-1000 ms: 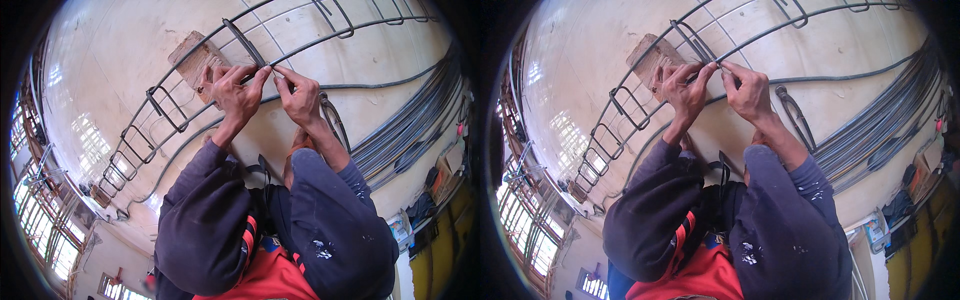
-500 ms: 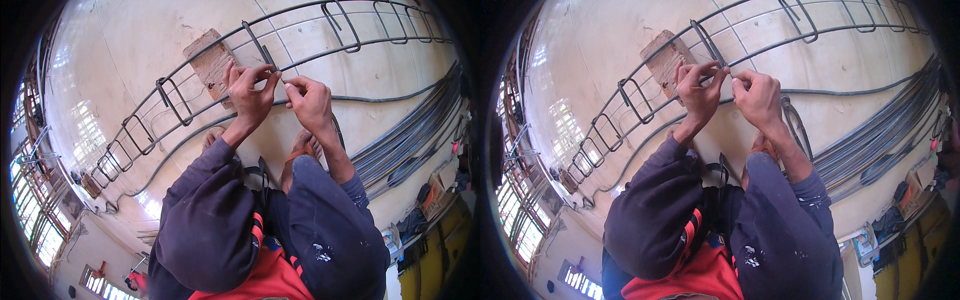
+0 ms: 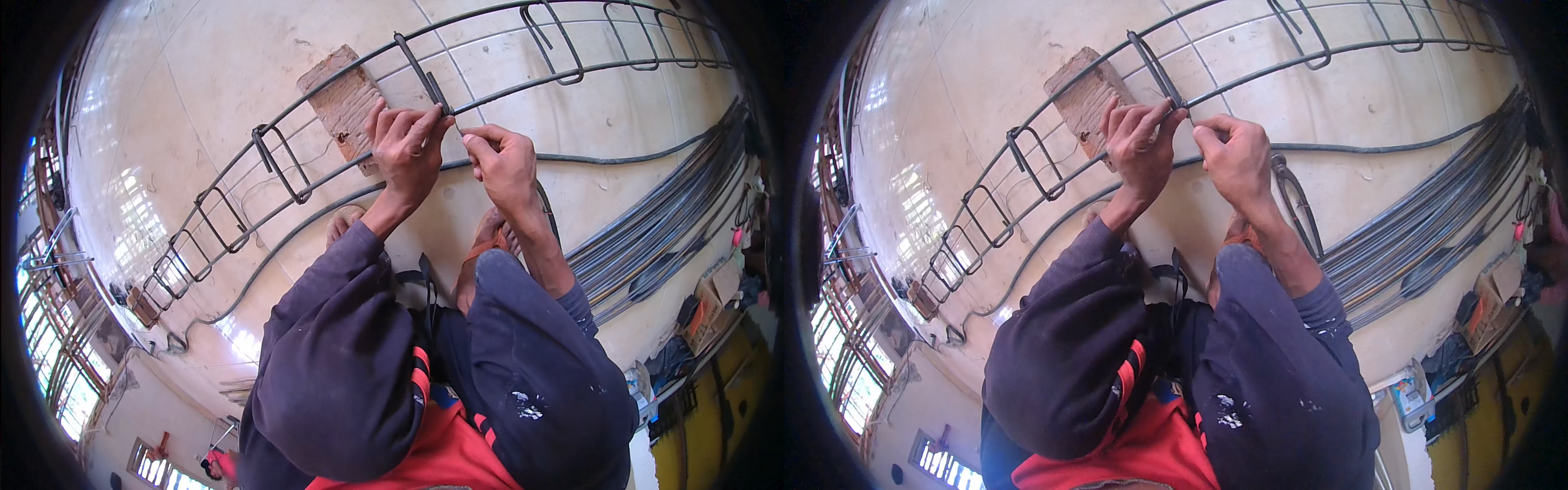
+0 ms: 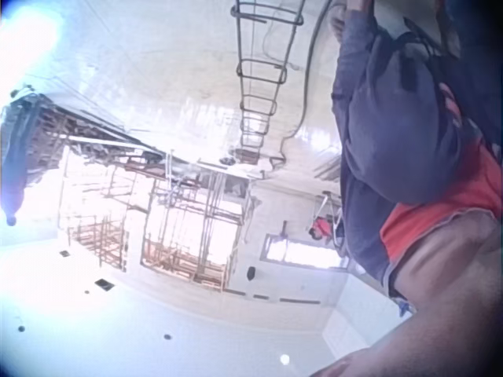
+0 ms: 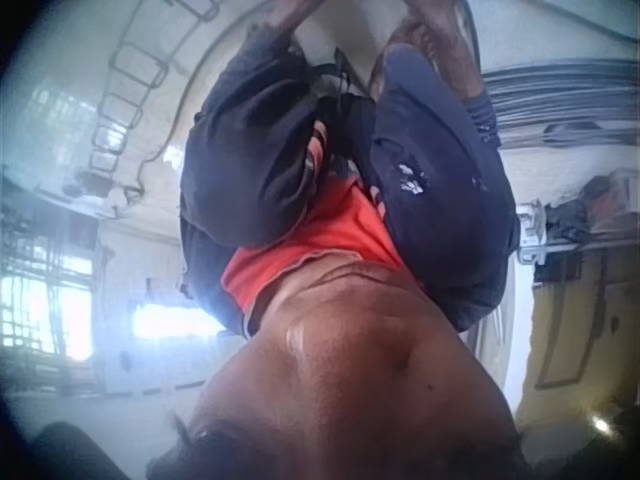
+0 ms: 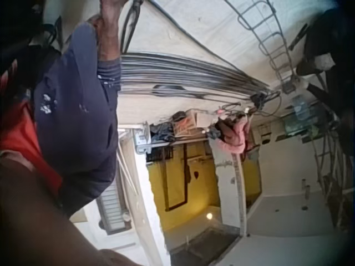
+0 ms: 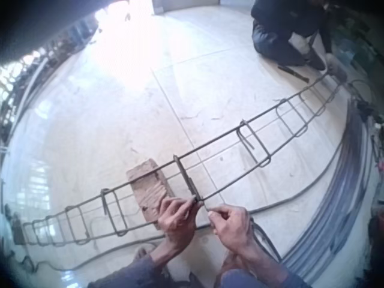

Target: The person sits on the floor and uses pliers to twist wire ties around intersecting metal rods, securing a ladder-like metal frame. The person repeatedly wraps and twists wire at multiple joints along the frame.

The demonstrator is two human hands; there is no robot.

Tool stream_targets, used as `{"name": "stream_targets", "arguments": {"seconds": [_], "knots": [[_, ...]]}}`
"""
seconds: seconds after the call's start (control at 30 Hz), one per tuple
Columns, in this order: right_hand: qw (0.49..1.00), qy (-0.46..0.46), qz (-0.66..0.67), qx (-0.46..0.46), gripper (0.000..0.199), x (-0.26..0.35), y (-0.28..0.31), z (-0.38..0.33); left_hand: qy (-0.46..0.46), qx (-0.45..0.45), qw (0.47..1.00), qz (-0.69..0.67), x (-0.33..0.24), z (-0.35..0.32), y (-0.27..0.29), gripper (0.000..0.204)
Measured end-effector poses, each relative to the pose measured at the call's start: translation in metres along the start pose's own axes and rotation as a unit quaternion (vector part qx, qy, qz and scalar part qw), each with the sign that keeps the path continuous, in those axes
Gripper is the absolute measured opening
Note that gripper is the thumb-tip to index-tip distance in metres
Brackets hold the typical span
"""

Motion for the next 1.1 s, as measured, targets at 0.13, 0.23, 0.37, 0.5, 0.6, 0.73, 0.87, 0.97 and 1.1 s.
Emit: {"name": "stream_targets", "arguments": {"seconds": [0.13, 0.23, 0.37, 0.5, 0.6, 0.73, 0.87, 0.97, 1.1], "knots": [[0.995, -0.033, 0.092, 0.013, 0.023, 0.012, -0.009, -0.007, -0.056, 0.026, 0.998, 0.022, 0.0, -0.004, 0.002, 0.026], [0.99, -0.029, 0.132, 0.039, 0.028, 0.019, -0.015, -0.016, -0.068, 0.056, 0.996, 0.013, -0.003, -0.002, 0.008, 0.033], [0.995, 0.041, 0.056, 0.074, 0.037, 0.024, -0.013, -0.025, -0.061, 0.087, 0.994, 0.014, 0.0, -0.004, 0.008, 0.037], [0.991, 0.097, -0.016, 0.092, 0.032, 0.02, 0.003, -0.02, -0.07, 0.074, 0.995, 0.006, 0.001, -0.003, 0.005, 0.035], [0.98, 0.17, -0.107, 0.002, 0.03, 0.016, 0.028, -0.005, -0.068, 0.061, 0.996, 0.001, 0.001, -0.005, 0.003, 0.032], [0.87, 0.428, -0.23, -0.08, 0.024, 0.035, 0.019, 0.014, -0.06, 0.082, 0.995, -0.002, 0.003, -0.003, 0.006, 0.028], [0.856, 0.452, -0.253, -0.002, 0.014, 0.029, 0.023, 0.032, -0.049, 0.108, 0.992, -0.03, 0.006, 0.003, 0.009, 0.028], [0.864, 0.437, -0.249, 0.024, 0.011, 0.026, 0.027, 0.038, -0.031, 0.138, 0.987, -0.079, 0.005, 0.014, 0.015, 0.022], [0.866, 0.425, -0.259, 0.039, 0.01, 0.023, 0.029, 0.04, -0.034, 0.192, 0.977, -0.087, 0.007, 0.026, 0.024, 0.018]]}}
Point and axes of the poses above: each hand's wrist, its own z-axis towards the middle knuckle, its own y-axis out of the back of the hand, x = y × z, the point moved 1 cm from there along z, towards the middle knuckle, and after that the axes turned 13 degrees about -z, right-handed, at the moved point
